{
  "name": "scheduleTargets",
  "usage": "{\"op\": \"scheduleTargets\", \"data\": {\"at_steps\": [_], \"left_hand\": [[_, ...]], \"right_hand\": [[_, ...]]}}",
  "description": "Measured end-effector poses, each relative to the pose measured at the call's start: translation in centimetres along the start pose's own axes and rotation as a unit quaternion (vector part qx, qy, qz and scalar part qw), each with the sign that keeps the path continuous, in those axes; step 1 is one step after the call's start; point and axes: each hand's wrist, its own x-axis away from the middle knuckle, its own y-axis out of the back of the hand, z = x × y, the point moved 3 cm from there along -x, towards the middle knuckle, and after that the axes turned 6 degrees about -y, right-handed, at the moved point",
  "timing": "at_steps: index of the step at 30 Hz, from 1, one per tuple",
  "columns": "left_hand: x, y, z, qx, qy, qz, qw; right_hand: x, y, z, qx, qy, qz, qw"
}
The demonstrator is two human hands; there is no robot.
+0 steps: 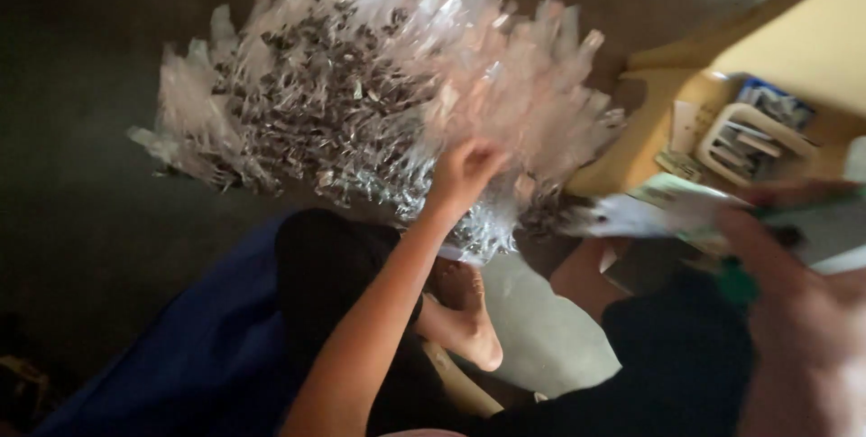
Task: Stapling paper labels onto the tops of small plastic bags containing items for packaging.
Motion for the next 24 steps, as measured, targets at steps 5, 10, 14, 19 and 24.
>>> {"op": "scheduleTargets", "data": {"at_steps": [5, 10, 14, 19, 24], "left_hand": [[7.0, 7.7, 18.8, -0.751, 0.163, 0.113, 0.629], [12.1, 8.4, 26.0, -0.827, 0.065, 0.081, 0.552], [12.3, 9.2, 28.0, -0.829, 0.073, 0.094, 0.546], [6.6, 6.8, 16.7, -0.713, 0.157, 0.178, 0.660], [2.0, 0.0, -0.4, -0.537, 0.023, 0.103, 0.837]], "right_hand": [[0.3, 3.9, -6.5, 0.081, -0.088, 0.005, 0.993], [0.7, 7.0, -12.0, 0.001, -0.118, 0.028, 0.993], [1.5, 4.7, -5.0, 0.192, 0.055, 0.020, 0.980], [1.4, 1.3, 0.3, 0.019, -0.106, -0.071, 0.992], [0.9, 0.4, -1.3, 0.060, -0.022, -0.095, 0.993]]}}
